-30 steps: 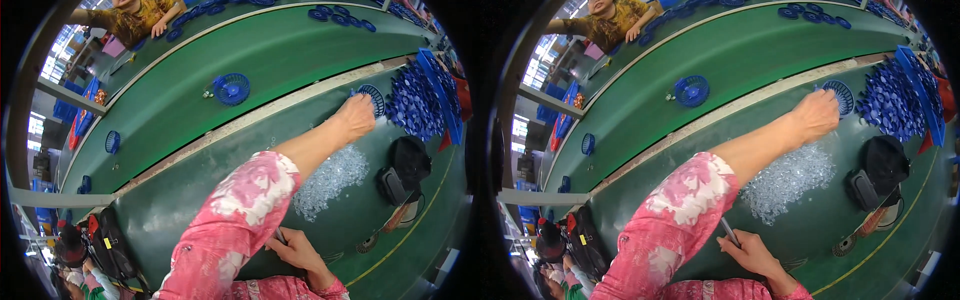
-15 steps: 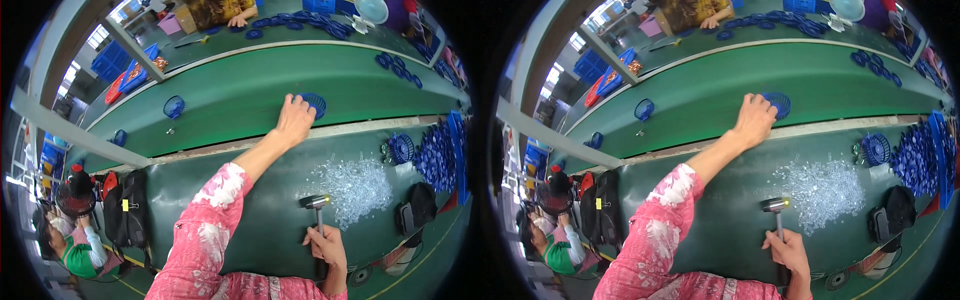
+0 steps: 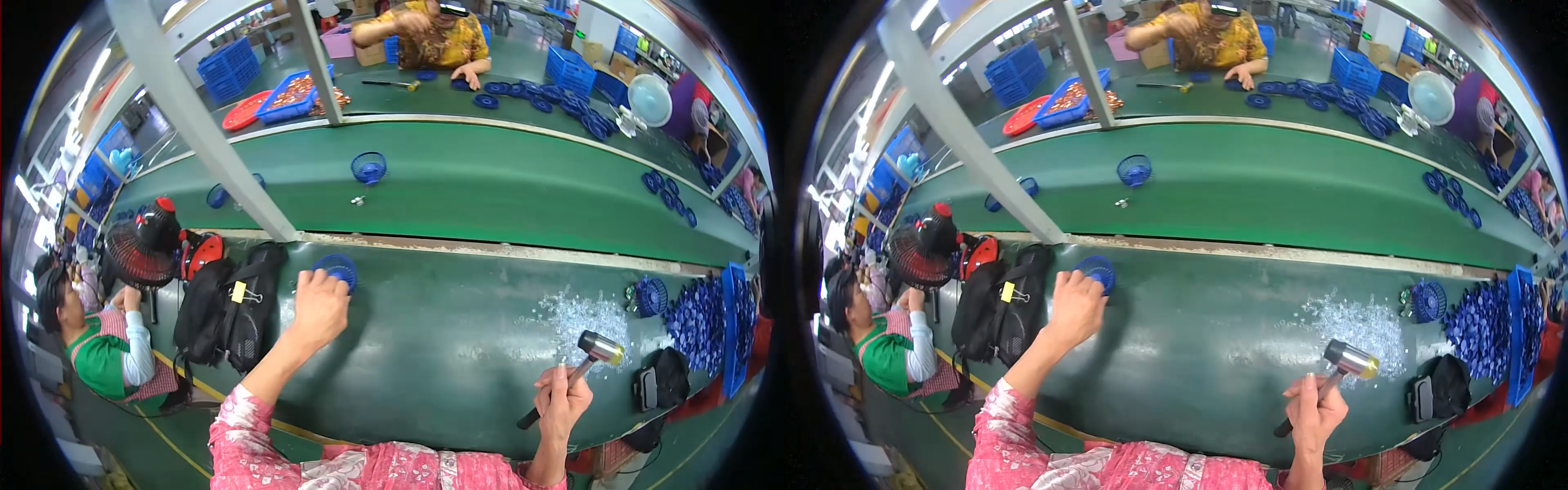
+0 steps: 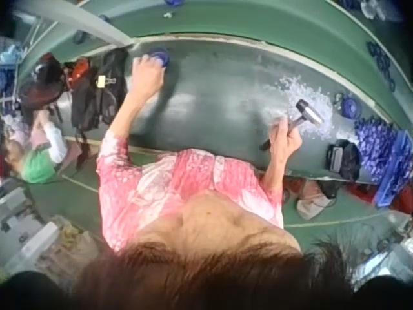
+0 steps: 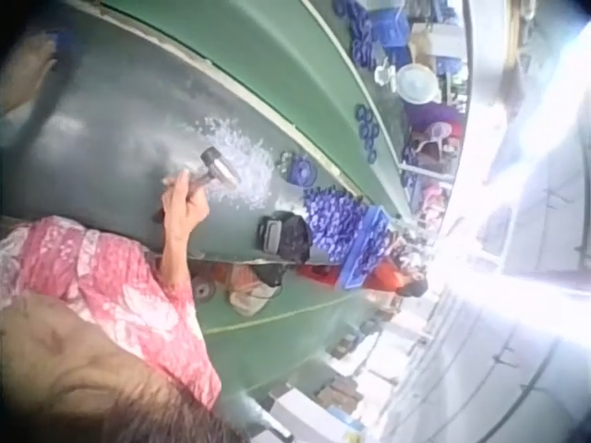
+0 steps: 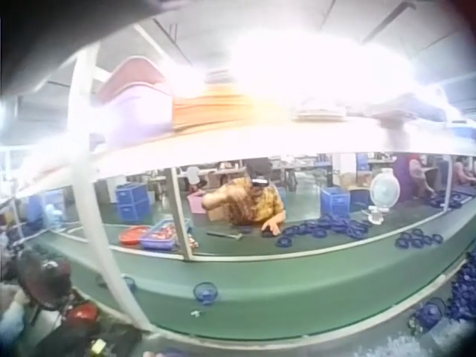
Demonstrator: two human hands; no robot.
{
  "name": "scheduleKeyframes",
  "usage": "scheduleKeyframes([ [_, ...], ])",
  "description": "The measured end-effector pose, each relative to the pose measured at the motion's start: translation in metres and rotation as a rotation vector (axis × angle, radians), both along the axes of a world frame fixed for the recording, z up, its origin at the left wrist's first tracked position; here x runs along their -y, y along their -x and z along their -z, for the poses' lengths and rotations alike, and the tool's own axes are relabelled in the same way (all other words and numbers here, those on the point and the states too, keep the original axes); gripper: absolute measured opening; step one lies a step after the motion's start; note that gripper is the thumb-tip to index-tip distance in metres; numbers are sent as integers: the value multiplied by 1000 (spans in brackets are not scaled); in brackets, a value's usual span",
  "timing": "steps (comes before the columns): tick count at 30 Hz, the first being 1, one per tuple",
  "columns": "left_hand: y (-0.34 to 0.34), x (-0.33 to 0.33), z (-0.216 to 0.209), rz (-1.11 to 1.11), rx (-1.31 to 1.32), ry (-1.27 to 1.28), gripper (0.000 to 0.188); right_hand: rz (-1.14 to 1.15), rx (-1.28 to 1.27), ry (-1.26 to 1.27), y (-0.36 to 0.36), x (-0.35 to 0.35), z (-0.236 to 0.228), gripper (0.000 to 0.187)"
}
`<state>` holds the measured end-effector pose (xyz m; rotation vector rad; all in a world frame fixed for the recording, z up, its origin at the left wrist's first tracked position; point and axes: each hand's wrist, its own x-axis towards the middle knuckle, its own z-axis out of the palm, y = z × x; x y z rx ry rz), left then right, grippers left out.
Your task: The person assembles small fans by taking fan grilles from a conveyor belt, tapping components into the grilles using a small hammer, and fitting fan blades into the housings by hand.
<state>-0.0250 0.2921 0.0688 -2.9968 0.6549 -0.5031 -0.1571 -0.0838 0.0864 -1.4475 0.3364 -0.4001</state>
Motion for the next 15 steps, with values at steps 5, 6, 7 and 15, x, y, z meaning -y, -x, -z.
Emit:
scheduleKeyframes([
  [5, 9, -28, -7, -194, -84, -95, 27, -10, 249, 1, -2, -15, 9, 27],
  [6, 1, -20, -12, -133, -33, 27, 30, -18, 243, 5, -2, -17, 11, 27],
  [7, -11, -11, -16, -69, 18, 149, 33, -41, 282, 16, -2, -18, 11, 28],
  [15, -169, 39, 36, -158, -4, 368, 38, -56, 80, 94, -24, -44, 17, 40],
])
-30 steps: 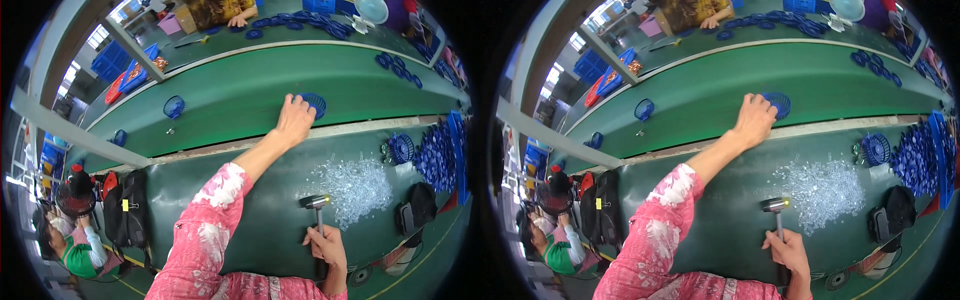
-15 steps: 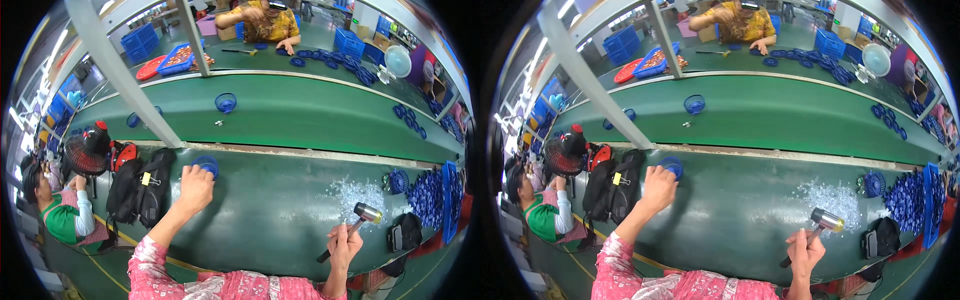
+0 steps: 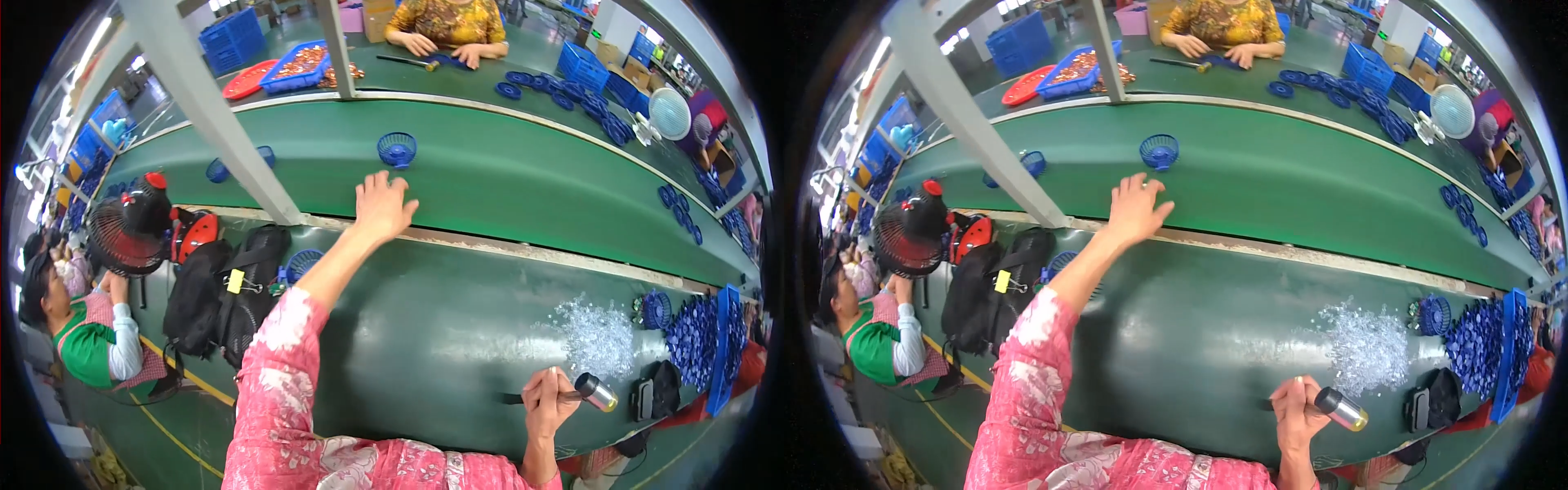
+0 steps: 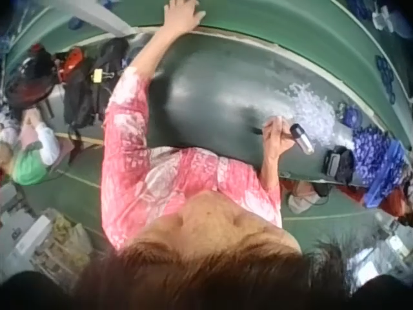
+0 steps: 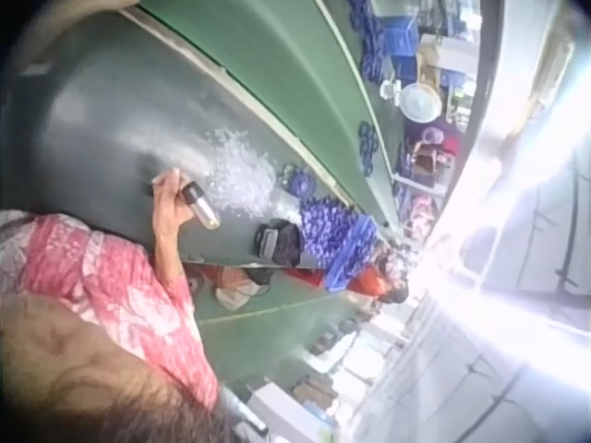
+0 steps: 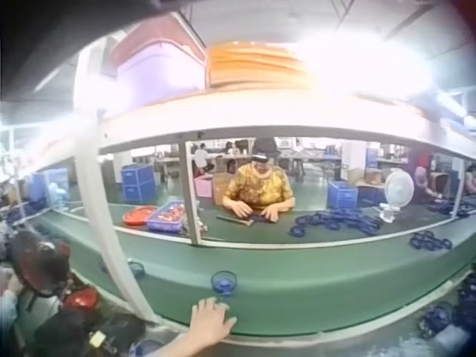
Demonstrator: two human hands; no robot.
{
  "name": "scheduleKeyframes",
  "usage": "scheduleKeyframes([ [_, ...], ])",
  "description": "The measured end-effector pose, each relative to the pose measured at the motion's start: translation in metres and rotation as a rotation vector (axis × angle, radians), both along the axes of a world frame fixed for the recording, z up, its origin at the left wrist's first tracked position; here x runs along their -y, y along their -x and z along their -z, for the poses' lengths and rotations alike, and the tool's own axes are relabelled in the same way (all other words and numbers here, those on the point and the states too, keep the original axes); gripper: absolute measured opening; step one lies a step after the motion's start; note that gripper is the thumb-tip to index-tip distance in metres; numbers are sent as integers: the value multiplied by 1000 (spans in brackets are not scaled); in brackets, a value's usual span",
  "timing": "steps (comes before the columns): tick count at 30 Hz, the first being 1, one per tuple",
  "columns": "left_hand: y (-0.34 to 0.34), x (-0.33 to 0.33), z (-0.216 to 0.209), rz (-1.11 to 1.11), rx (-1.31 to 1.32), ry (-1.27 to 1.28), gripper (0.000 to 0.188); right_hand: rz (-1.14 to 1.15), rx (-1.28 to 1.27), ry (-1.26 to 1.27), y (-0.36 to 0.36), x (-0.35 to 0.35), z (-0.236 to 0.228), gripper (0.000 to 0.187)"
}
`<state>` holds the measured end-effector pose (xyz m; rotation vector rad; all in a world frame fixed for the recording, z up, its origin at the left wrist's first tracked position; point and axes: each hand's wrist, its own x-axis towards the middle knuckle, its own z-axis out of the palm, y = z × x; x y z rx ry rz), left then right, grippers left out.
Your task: The person assembles small fans by taking fan grilles from a conveyor belt, tapping components into the grilles using a small hammer, and fitting fan blades into the housings by hand.
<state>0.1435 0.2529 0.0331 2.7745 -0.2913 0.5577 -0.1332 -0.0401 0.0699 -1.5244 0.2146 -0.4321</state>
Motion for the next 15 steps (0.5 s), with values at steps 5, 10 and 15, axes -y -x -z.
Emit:
scheduleKeyframes([
  [5, -52, 26, 14, -93, -271, -18, 37, -10, -70, -14, -7, 7, 1, 40],
  [10, -8, 43, -11, -19, -209, 93, 26, -120, -163, -21, -11, 14, -10, 29],
  [15, 119, 52, -15, 266, -402, 315, 26, -130, -492, 117, -32, 7, -16, 29],
])
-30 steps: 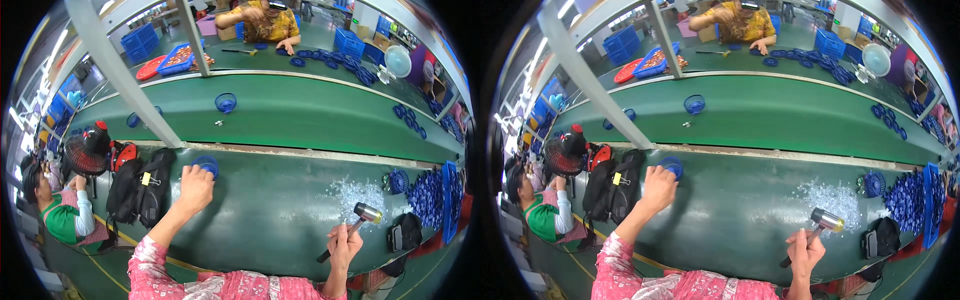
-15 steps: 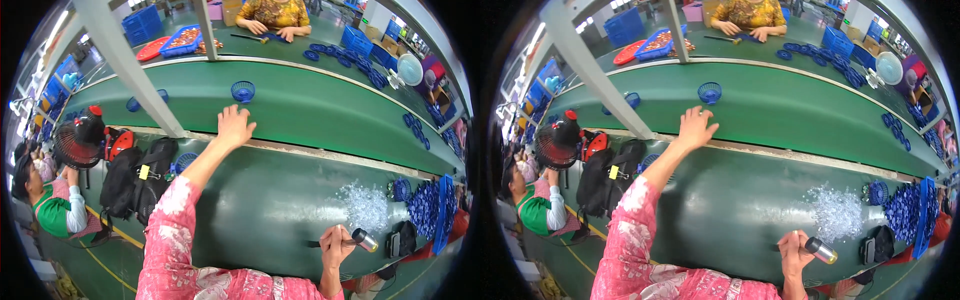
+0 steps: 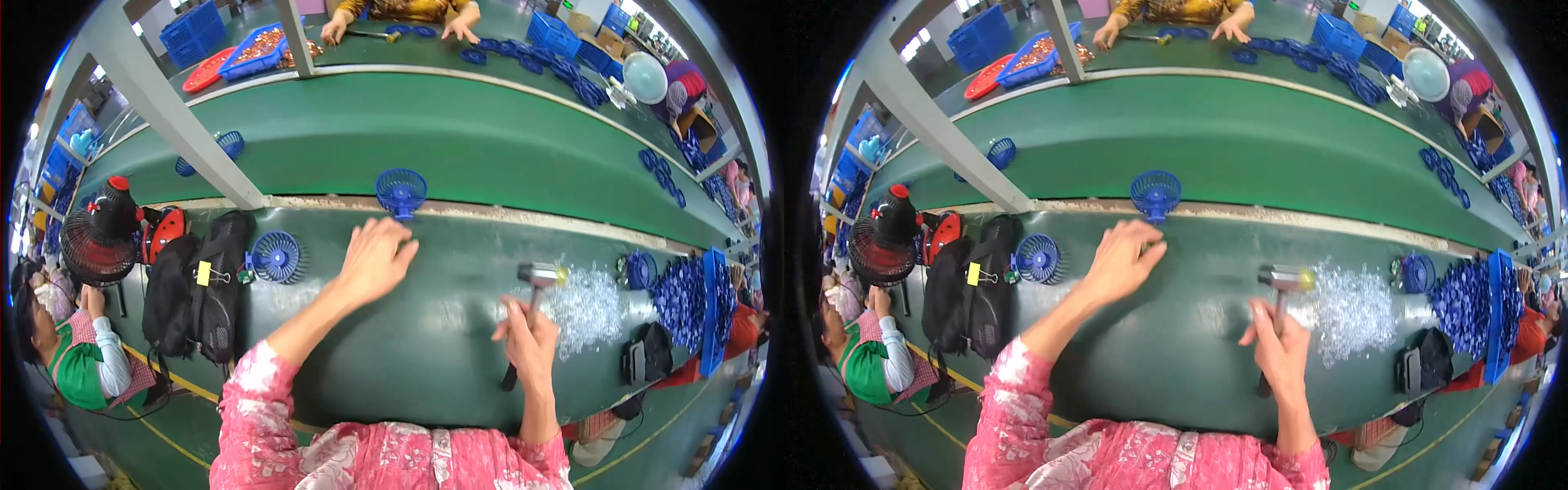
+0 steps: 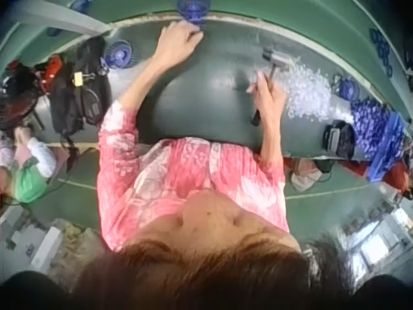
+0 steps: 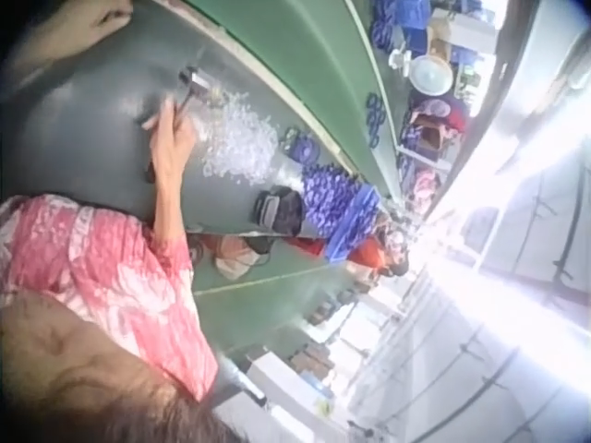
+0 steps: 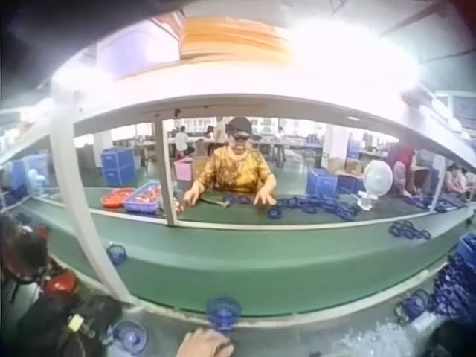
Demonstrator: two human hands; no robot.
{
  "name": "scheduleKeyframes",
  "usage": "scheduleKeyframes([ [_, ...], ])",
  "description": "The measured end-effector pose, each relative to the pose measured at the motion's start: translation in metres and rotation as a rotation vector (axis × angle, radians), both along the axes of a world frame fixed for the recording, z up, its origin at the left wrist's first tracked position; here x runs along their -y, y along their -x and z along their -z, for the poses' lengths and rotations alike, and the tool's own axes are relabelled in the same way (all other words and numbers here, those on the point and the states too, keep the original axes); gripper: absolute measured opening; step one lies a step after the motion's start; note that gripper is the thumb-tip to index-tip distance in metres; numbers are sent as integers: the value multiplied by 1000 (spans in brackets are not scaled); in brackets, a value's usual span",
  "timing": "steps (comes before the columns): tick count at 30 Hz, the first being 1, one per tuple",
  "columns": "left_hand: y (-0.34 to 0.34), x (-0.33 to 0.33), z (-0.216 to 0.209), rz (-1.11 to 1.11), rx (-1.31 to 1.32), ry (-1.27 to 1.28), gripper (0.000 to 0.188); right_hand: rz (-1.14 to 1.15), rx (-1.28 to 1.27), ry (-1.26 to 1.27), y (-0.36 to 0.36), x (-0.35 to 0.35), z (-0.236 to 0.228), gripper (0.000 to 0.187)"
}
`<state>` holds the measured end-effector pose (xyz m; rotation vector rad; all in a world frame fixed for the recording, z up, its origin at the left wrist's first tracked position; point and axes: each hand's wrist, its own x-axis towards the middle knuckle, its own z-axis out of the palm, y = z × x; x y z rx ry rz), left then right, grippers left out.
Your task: The person assembles small fans by taking fan grilles from a conveyor belt, tapping components into the grilles using a small hammer, and fitting fan blades into the housings by hand.
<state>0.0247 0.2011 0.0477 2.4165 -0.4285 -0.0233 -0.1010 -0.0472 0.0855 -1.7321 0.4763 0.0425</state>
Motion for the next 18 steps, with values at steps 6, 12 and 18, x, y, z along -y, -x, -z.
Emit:
scheduleKeyframes([
  [6, 123, -1, -5, 255, -299, 136, 34, -200, -64, 241, -19, -5, 15, 41],
  [12, 161, 1, -4, 331, -299, 178, 35, -353, -60, 274, -20, -21, 30, 32],
  [18, 167, 3, 18, -25, -651, 616, 34, -296, 4, 256, -10, -27, 31, 21],
])
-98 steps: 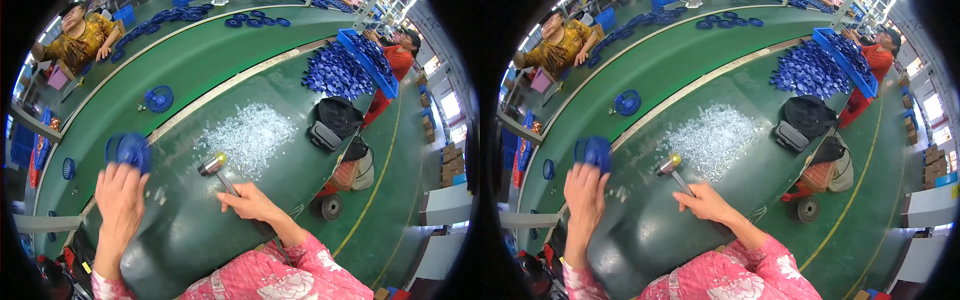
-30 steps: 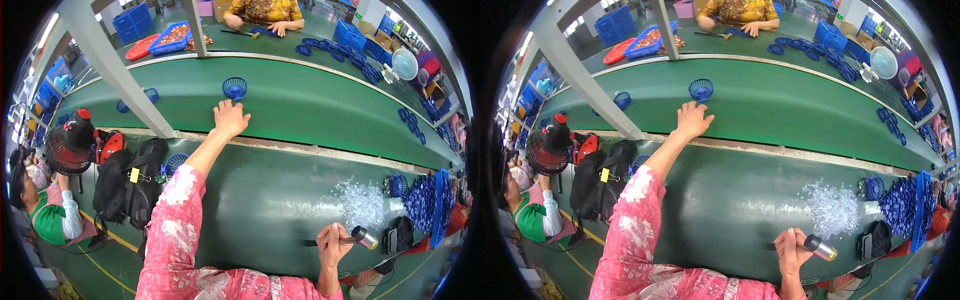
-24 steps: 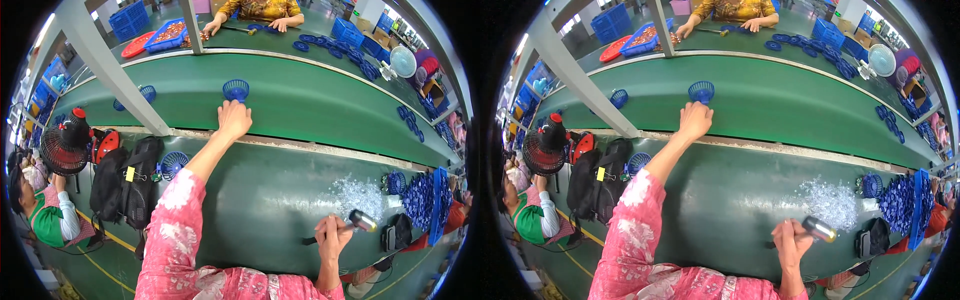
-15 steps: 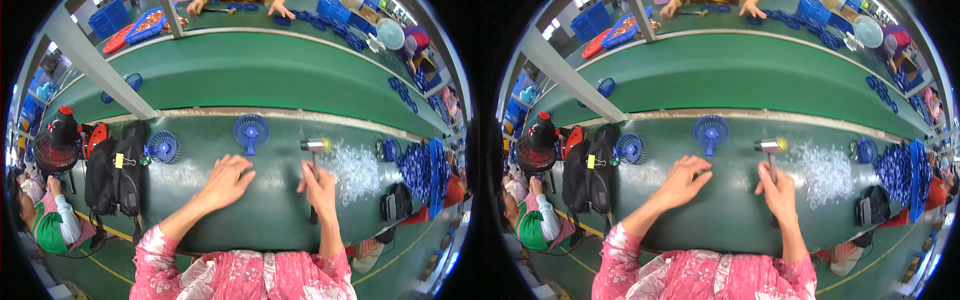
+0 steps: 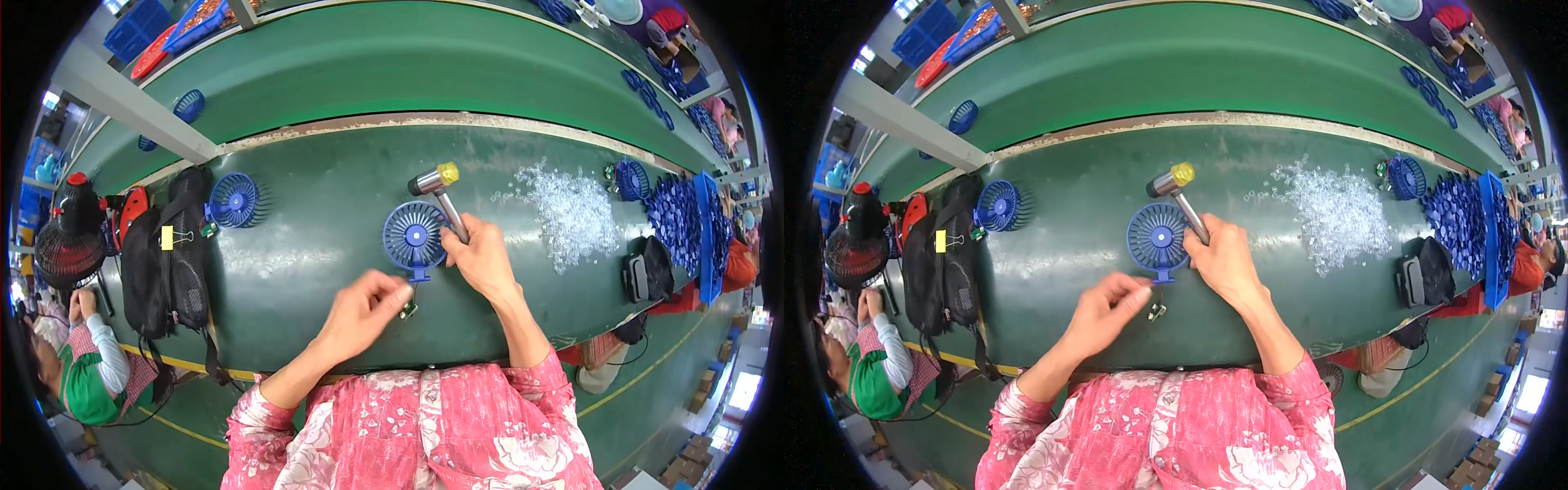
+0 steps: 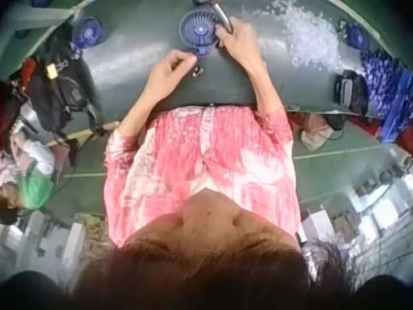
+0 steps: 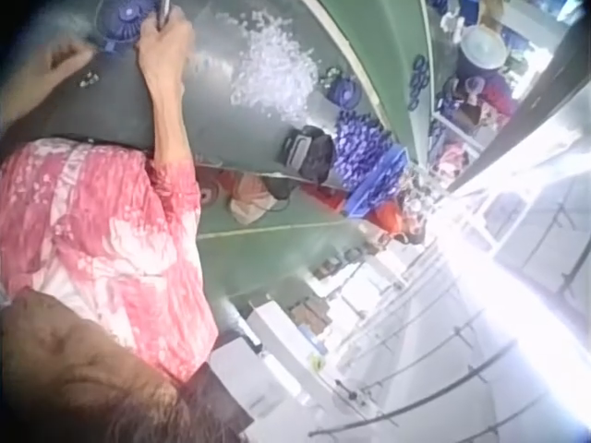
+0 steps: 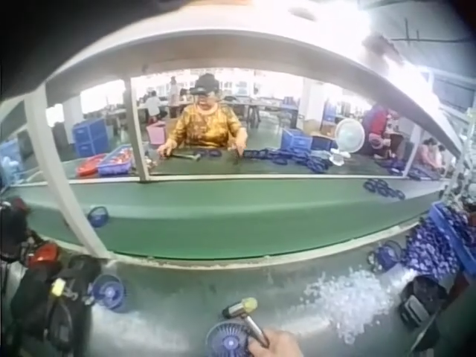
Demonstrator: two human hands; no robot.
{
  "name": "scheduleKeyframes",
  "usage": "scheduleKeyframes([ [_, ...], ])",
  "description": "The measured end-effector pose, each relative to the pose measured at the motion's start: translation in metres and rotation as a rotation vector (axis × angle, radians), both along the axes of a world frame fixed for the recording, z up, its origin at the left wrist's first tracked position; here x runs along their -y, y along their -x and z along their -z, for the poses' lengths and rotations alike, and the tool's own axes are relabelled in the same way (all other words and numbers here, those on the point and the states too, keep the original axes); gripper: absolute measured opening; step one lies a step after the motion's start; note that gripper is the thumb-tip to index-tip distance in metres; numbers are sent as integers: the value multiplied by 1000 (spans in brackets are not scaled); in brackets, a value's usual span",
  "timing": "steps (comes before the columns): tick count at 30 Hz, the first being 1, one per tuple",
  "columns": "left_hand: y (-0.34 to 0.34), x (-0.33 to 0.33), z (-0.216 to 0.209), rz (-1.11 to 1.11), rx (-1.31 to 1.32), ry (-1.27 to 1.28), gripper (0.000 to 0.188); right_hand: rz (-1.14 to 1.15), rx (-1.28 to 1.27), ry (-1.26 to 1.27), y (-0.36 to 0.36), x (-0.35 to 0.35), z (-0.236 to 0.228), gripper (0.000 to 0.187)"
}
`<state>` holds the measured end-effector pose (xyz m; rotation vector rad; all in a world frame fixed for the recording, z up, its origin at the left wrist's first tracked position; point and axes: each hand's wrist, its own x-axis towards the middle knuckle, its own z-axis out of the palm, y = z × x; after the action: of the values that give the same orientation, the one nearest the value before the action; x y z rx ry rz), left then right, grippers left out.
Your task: The person assembles small fans by taking fan grilles from a conveyor belt, tapping components into the grilles using a small hammer, and fitting fan blades into the housings by hand.
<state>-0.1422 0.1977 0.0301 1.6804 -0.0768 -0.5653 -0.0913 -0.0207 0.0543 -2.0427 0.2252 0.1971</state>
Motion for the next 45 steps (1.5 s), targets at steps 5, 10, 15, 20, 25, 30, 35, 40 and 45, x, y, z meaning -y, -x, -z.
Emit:
scheduleKeyframes([
  [5, -18, 20, -15, -258, -279, 310, 54, 80, 21, -40, 6, -3, -26, 19],
  [10, -31, 34, -23, -116, -475, 621, 47, 52, 66, 38, 7, -5, -38, 20],
  [15, -32, 37, -22, -107, -481, 676, 32, 36, 58, 21, 4, -7, -48, 23],
  [20, -37, 35, -25, -177, -506, 757, 27, -4, 122, -90, 22, -9, -30, 40],
  [25, -41, 36, -22, -241, -495, 800, 27, -120, -76, -288, 41, -3, -20, 37],
  [30, -40, 34, -25, -225, -495, 766, 29, -136, -25, -208, 41, 0, -32, 31],
  [35, -41, 37, -31, -216, -403, 695, 31, -177, 104, -18, 40, 0, -38, 28],
  [40, -43, 33, -27, -164, -299, 549, 35, -183, 109, 112, 37, 0, -44, 26],
  [45, -40, 32, -19, -172, -336, 568, 34, -172, 14, 72, 34, 1, -45, 24],
])
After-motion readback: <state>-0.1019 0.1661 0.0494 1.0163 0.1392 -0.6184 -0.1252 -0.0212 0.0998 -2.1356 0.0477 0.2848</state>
